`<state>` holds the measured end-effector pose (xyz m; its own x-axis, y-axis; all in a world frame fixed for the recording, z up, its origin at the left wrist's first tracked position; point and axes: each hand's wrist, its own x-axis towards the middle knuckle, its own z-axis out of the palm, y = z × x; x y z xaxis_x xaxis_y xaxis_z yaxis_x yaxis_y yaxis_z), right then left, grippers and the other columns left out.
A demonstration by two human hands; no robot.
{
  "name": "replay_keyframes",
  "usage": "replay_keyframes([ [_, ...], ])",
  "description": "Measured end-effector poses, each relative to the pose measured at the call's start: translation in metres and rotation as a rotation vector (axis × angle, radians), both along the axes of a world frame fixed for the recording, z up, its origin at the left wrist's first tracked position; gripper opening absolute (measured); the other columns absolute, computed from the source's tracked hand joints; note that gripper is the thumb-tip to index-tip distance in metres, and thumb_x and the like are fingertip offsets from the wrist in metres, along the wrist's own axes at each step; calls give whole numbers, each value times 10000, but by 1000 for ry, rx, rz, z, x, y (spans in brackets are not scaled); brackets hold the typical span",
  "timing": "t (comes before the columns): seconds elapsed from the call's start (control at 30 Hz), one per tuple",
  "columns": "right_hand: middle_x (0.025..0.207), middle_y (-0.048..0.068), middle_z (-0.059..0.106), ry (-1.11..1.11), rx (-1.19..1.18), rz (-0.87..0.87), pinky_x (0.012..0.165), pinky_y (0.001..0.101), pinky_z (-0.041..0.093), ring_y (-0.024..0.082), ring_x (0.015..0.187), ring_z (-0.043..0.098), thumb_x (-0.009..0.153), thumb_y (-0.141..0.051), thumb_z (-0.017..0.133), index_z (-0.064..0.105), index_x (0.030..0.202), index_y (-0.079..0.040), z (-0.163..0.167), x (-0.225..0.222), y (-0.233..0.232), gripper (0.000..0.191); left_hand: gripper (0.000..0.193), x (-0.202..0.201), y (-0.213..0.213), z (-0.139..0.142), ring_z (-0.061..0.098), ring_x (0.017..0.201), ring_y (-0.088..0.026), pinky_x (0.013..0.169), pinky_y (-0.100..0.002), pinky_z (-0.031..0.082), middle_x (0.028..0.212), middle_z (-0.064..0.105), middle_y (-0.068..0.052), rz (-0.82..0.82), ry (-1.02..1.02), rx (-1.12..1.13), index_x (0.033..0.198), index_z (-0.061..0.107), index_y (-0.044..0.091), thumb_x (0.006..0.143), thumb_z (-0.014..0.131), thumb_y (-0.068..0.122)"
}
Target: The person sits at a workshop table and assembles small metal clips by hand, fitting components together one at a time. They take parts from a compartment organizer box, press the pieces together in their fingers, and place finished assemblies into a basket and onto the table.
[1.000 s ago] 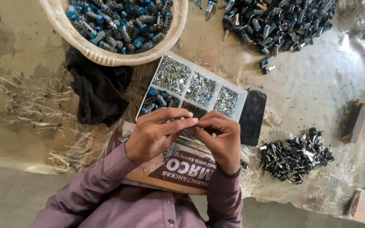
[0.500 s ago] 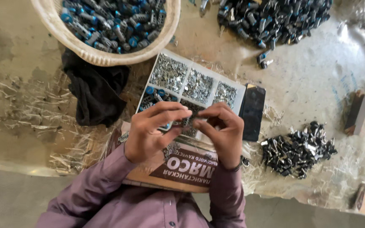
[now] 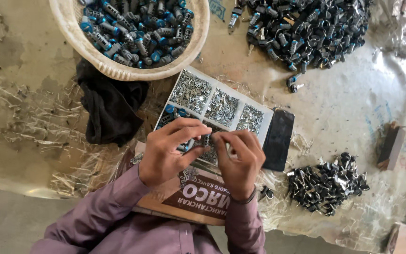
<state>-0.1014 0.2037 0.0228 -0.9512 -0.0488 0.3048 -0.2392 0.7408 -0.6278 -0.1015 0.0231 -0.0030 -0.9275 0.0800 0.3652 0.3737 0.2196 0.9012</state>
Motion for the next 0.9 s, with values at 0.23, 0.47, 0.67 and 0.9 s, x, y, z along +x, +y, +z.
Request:
replay_keyframes([
  [0.23,859,24,667,-154,-437,56,654,226,459,77,762,585,858,3,814,758,913,-7,-14,10,3,79,382,1,-1,-2,750,933,-204,769,-314,614,1169,711,-62,-5,7,-7,1188,715,116,833,837,41],
  [0.47,900,25,686,-185,-418,16,669,238,494,88,781,621,903,-31,779,768,948,-16,-12,4,3,49,380,1,-3,-3,747,961,-228,773,-326,609,1177,699,-59,-16,33,-18,1194,707,116,842,836,56],
  [0.67,879,54,698,-55,316,124,708,332,498,218,827,631,765,-88,834,762,855,-41,-8,-9,-8,125,380,1,-4,-2,747,963,-221,795,-321,617,1196,695,-59,10,-9,-13,1201,705,124,848,832,62],
  [0.9,896,27,660,117,212,-47,744,334,463,183,825,579,923,-101,802,756,922,-38,-6,-3,-4,78,403,2,-6,-3,735,962,-247,790,-343,600,1187,688,-57,-19,29,-66,1208,701,122,833,839,69],
])
